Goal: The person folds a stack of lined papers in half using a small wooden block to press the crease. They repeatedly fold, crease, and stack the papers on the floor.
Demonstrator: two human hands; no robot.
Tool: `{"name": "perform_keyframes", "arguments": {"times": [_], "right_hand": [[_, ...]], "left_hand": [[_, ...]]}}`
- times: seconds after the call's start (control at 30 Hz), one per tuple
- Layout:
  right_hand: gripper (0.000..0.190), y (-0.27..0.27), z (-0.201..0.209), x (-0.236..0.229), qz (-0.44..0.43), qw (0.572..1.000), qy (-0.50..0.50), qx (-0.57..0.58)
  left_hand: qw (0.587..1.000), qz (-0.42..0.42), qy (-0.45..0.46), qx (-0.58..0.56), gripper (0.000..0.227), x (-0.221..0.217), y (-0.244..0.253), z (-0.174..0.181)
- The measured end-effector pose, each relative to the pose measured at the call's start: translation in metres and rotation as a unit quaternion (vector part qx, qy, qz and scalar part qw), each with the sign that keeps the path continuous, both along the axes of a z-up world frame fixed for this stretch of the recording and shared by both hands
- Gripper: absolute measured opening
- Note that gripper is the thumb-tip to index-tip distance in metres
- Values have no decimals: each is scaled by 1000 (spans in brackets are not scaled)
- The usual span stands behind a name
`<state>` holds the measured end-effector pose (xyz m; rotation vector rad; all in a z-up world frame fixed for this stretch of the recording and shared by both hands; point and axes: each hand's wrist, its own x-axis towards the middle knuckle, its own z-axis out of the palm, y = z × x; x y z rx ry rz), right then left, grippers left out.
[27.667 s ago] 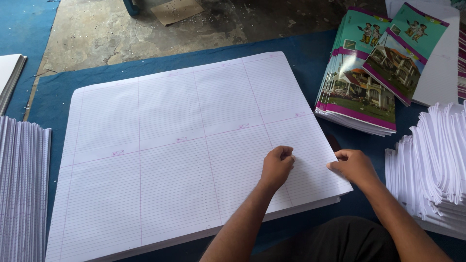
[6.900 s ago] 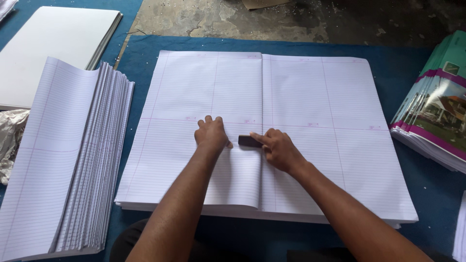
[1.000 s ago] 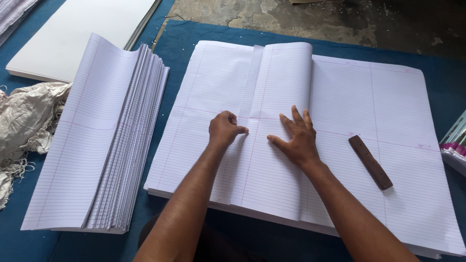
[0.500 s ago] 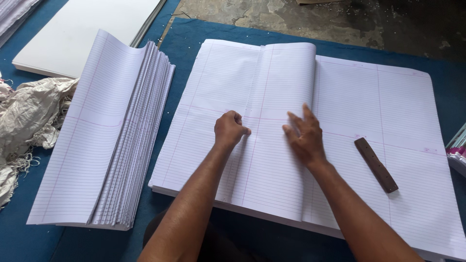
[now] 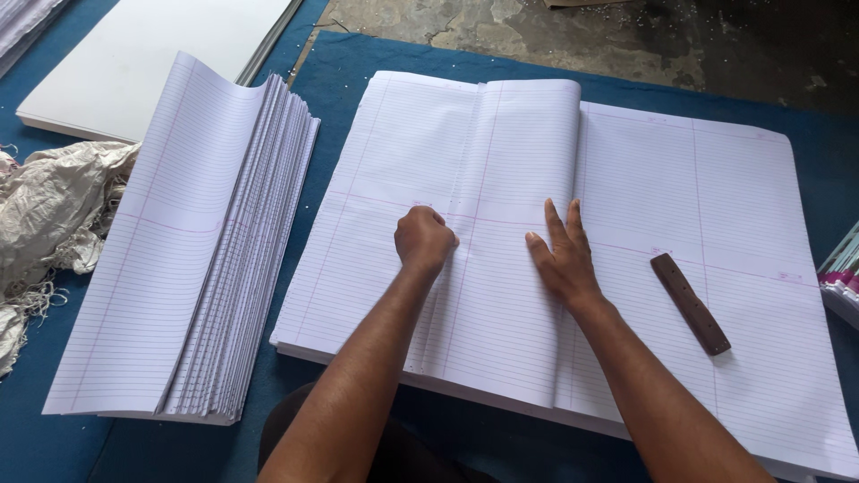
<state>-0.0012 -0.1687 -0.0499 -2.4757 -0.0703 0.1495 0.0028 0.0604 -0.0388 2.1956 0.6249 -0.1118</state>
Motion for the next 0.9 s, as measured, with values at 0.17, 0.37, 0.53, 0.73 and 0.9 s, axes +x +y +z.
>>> {"name": "perform_keyframes", "arguments": {"times": [0.17,0.37,0.53,0.73,0.9], "right_hand": [[75,1,-9,4,11,999,-15,-30],[75,5,-12,4,18,999,-14,-47],[75,7,-14,5,24,998,-20,-59],[75,9,-20,8,20,995,-30,-89],[74,11,-25,8,20,993,-35,-114]], "left_hand": [[1000,6,-25,-15,22,0,7,-2],[998,0,-10,-67,14,2,14,-7],[998,-11,-16,-68,10,4,17,-11],[996,-4,-8,-85,11,5,18,-11],[994,12,10,-108,6,6,19,-7]]}}
